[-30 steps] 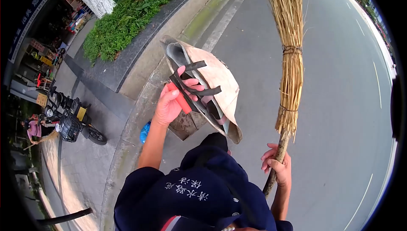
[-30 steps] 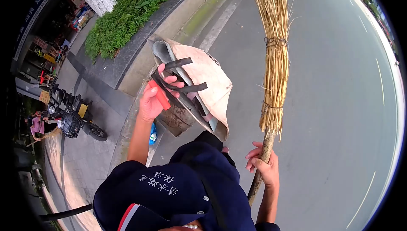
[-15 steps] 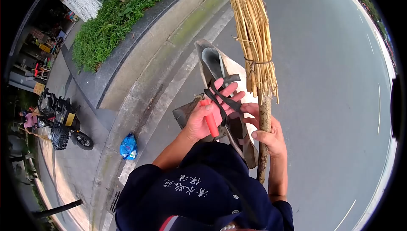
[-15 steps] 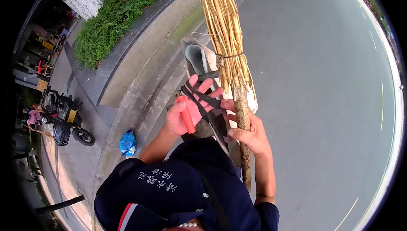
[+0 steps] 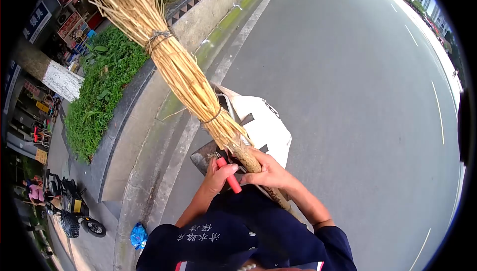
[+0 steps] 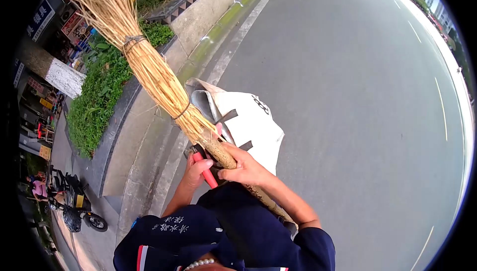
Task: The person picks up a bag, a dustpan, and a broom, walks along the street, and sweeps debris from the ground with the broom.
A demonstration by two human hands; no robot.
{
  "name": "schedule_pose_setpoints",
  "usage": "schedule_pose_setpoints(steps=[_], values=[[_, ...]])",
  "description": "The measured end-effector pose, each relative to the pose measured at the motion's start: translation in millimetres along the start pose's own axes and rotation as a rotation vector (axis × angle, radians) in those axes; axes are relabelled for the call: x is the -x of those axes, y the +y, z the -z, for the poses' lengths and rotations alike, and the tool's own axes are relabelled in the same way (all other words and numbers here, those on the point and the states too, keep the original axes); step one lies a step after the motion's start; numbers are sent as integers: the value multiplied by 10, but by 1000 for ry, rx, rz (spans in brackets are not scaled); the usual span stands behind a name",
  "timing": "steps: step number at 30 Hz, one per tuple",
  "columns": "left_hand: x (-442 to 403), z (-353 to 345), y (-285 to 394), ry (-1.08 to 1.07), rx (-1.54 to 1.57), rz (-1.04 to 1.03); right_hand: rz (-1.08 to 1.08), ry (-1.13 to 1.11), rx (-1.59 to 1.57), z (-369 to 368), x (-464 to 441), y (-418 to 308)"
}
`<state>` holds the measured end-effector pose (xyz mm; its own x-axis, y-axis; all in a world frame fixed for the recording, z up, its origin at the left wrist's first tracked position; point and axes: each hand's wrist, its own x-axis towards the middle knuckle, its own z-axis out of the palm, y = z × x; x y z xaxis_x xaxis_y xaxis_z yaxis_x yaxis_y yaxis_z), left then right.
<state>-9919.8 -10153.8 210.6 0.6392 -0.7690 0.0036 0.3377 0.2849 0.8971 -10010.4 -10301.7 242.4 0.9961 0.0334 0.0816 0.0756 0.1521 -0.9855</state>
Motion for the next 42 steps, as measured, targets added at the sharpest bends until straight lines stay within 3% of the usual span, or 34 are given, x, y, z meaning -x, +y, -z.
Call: schedule_pose_setpoints(steps=[3,6,12,17,19,25,30,33,35,36,38,42], values=[[-544,-341,264,44,26,59,-70,-96,-149,479,-381,-98],[-1028,-367,214,-3,27,-44,-264,-144,-117,935,-665,-126],[-2538,-127,-278,-4,91,19,-321,-165,-173,2431,-1565,-194],[-3991,-98,-307,-17,267,165,-432,69,-73,3958,-2087,-491],[-4455,-58,-252,-37,169,294,-444,186,-47,4469,-2148,-685],[-5883,93,-243,222,176,359,-385,460,-74,5805,-2478,-919],[-7208,325,-369,510,208,247,-363,519,0,7056,-3062,-1013],[-7938,526,-422,607,250,110,-340,587,-9,7777,-3525,-1203],[-8316,744,-442,724,359,-92,-315,556,-50,8215,-3847,-1191],[-8443,725,-406,749,365,-67,-326,539,-81,8412,-3922,-1242],[-8957,728,-225,721,384,-208,-345,543,-95,8799,-4210,-1312],[-10020,865,-215,746,403,-193,-379,439,-152,9562,-4754,-1162]])
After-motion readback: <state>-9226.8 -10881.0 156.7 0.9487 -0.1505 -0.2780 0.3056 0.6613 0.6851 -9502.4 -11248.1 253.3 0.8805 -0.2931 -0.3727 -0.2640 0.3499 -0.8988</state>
